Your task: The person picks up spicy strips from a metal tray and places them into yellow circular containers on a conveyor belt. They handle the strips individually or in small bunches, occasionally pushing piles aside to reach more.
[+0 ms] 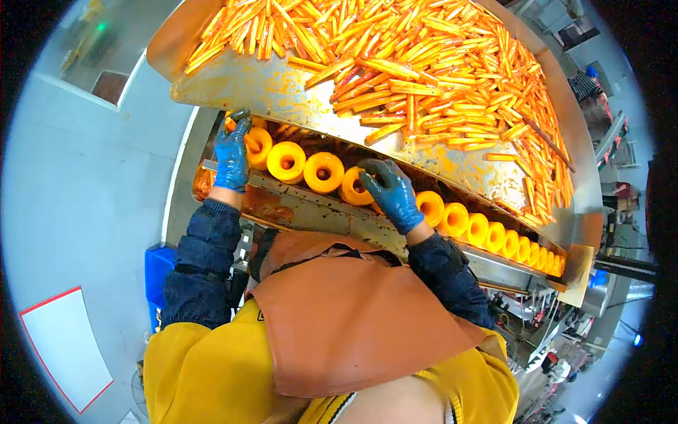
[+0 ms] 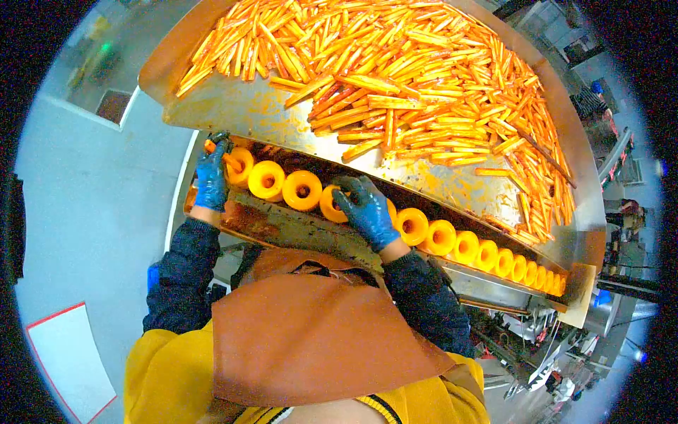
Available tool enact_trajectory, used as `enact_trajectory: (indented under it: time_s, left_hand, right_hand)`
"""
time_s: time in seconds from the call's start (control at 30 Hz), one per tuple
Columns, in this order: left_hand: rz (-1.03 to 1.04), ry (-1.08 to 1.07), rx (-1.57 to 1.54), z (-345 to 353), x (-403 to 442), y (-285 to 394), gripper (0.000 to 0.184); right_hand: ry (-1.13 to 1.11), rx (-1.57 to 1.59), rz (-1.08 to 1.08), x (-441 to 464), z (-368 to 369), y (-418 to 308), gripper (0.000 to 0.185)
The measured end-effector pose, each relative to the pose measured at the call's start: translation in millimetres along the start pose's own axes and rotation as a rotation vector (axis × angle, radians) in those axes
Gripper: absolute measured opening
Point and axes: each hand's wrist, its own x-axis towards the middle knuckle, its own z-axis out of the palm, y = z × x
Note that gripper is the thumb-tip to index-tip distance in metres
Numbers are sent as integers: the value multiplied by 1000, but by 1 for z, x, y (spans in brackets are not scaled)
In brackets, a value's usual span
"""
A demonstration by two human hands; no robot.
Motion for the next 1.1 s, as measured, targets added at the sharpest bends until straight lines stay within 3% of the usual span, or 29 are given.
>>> enact_trajectory:
  time_s: [0.1,0.17,0.2,0.23,0.3,0.37,0.43,0.5,0.53,0.6,0.63,0.7,0.83,0.87,0.9,0.97,1.03,1.1]
  left_hand:
    - [42,-46,185,-3,-5,-9,23]
    - [226,-93,526,1,-14,-13,25]
    - [269,-43,427,10,-20,-11,29]
    - [268,-59,420,19,-19,-8,29]
    - [516,-160,732,37,-14,5,32]
    - [455,-391,706,74,-10,13,29]
    - [546,-646,766,119,-6,23,27]
    - [561,-704,874,160,1,-1,36]
    - [618,-721,994,181,-1,-5,46]
    - [659,-773,1297,218,-5,-24,67]
    - [665,-780,1293,231,-10,-26,67]
    - [549,-840,1443,254,-16,-30,66]
    - [449,-1013,1447,262,-12,-28,62]
    - [458,-1004,1459,259,-16,-24,48]
    - [457,-1001,1461,258,-21,-21,48]
    - [765,-745,1428,258,-28,-19,39]
    - [671,-780,1429,265,-23,-36,38]
    - [591,-803,1427,273,-13,-38,38]
  right_hand:
    - [-20,-13,12,-17,-13,24,25]
    - [-33,-223,-200,-28,-28,36,24]
    - [-58,-108,-55,-28,-44,25,22]
    - [-45,-116,-45,-29,-56,28,22]
    - [0,-180,77,-27,-85,41,22]
    - [119,-328,20,-16,-117,60,23]
    - [168,-618,74,2,-148,96,17]
    - [249,-948,-19,23,-174,119,15]
    - [254,-952,-16,33,-183,128,15]
    - [3,-1048,173,46,-198,140,28]
    - [9,-1050,180,46,-201,141,28]
    - [-226,-1014,227,50,-206,140,31]
    - [-290,-870,213,27,-207,117,33]
    - [-247,-858,121,23,-209,120,27]
    - [-247,-857,119,26,-208,117,27]
    - [-291,-901,172,31,-204,110,33]
    - [-219,-829,103,35,-195,125,29]
    - [-403,-905,164,48,-191,115,26]
